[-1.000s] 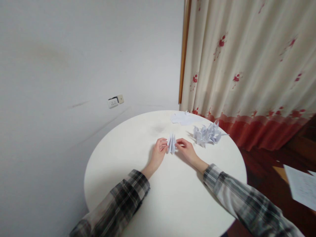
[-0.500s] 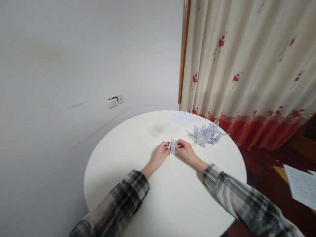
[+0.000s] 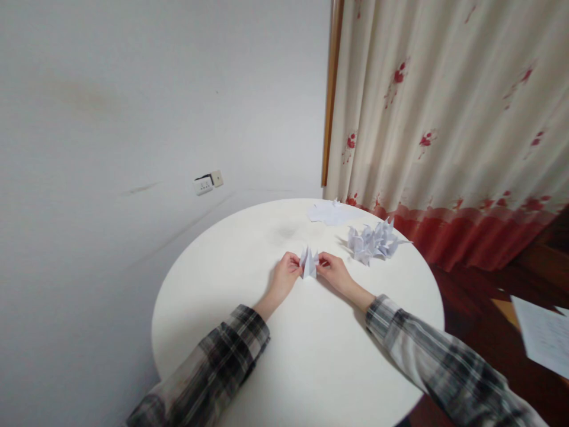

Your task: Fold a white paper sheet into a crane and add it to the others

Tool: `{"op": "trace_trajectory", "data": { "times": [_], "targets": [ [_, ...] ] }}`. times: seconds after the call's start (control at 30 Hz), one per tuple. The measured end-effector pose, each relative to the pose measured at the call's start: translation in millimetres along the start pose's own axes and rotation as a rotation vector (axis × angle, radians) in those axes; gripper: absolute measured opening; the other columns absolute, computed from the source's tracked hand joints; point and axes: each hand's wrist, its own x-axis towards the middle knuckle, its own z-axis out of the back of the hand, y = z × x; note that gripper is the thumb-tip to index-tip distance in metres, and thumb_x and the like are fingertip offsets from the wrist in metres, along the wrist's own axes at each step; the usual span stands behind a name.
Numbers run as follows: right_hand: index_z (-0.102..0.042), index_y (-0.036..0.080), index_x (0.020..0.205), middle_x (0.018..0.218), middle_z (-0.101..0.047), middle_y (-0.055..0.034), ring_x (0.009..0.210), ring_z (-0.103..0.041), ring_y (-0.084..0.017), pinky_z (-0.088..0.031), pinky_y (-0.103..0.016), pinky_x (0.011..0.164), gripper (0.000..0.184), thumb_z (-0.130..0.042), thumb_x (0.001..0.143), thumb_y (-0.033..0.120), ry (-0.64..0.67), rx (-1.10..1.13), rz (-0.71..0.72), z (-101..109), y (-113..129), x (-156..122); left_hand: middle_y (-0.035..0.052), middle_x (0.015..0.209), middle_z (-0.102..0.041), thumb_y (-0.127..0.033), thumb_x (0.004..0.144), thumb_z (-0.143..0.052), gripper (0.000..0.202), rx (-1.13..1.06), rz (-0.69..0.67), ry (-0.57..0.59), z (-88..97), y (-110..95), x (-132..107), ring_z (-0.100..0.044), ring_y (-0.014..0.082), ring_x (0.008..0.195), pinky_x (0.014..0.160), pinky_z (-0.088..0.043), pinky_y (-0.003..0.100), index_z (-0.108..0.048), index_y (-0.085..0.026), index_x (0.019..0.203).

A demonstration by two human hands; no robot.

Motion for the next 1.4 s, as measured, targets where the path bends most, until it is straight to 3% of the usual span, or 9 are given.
{"op": "trace_trajectory", "data": {
  "times": [0.1,0.3,0.6,0.8,1.0,1.2,1.4],
  "targets": [
    [-0.054,0.018,0.065,0.064,-0.056,0.0014,0.062,-0.049,-0.013,-0.039,-0.025,0.063,0.005,-0.051,0.068,0.021,-0.006,-0.003,0.003,0,-1,0,-0.0031,0.067,-0.057,-0.013,0.057,-0.062,0.021,-0.013,-0.009,-0.036,0.1,2,2,-0.056,0.0106,0.063,0.06,-0.045,0.021,-0.05,-0.018,0.074],
    [-0.052,0.018,0.064,0.064,-0.055,0.0009,0.06,-0.049,-0.013,-0.039,-0.024,0.059,0.009,-0.05,0.07,0.025,-0.022,0.041,-0.041,1,-4,-1,0.0013,0.071,-0.064,-0.026,0.067,-0.058,0.012,0.071,0.021,0.178,1.9,14,4,-0.059,0.0148,0.067,0.066,-0.046,0.025,-0.061,-0.016,0.073],
    [-0.055,0.017,0.066,0.065,-0.056,0.0007,0.06,-0.05,-0.012,-0.04,-0.024,0.059,0.008,-0.053,0.07,0.024,0.004,0.017,-0.029,1,-5,0,0.0029,0.074,-0.067,-0.019,0.066,-0.056,0.009,0.174,0.012,0.095,3.4,20,7,-0.061,0.0159,0.069,0.067,-0.046,0.026,-0.063,-0.016,0.071],
    [-0.06,0.015,0.076,0.073,-0.062,-0.0027,0.064,-0.055,-0.013,-0.042,-0.024,0.062,0.01,-0.055,0.07,0.021,0.084,-0.011,-0.02,3,-6,0,0.0023,0.077,-0.066,-0.026,0.067,-0.059,0.018,0.341,0.016,0.183,5.6,23,7,-0.059,0.0151,0.067,0.062,-0.045,0.024,-0.062,-0.016,0.082],
    [-0.055,0.015,0.069,0.067,-0.057,-0.0008,0.063,-0.049,-0.012,-0.037,-0.023,0.061,0.004,-0.052,0.071,0.017,0.03,-0.235,0.087,5,-6,0,0.0018,0.078,-0.063,-0.021,0.069,-0.055,0.015,0.462,-0.07,0.202,5.6,14,2,-0.057,0.0135,0.068,0.062,-0.043,0.022,-0.059,-0.016,0.082],
    [-0.05,0.016,0.066,0.061,-0.052,0.0023,0.058,-0.045,-0.011,-0.034,-0.021,0.057,0.005,-0.05,0.072,0.016,0.023,-0.263,0.098,6,-5,-1,-0.0006,0.066,-0.059,-0.017,0.069,-0.049,0.008,0.36,-0.053,0.182,3.4,3,0,-0.054,0.0129,0.063,0.06,-0.041,0.022,-0.057,-0.017,0.068],
    [-0.056,0.015,0.069,0.065,-0.058,-0.0002,0.059,-0.05,-0.012,-0.038,-0.023,0.059,0.008,-0.054,0.071,0.022,-0.02,-0.054,-0.008,4,-8,1,-0.0011,0.063,-0.058,-0.017,0.065,-0.049,0.006,0.119,0.067,0.083,2.5,2,4,-0.054,0.0123,0.061,0.058,-0.04,0.022,-0.055,-0.017,0.067]
  ]
}}
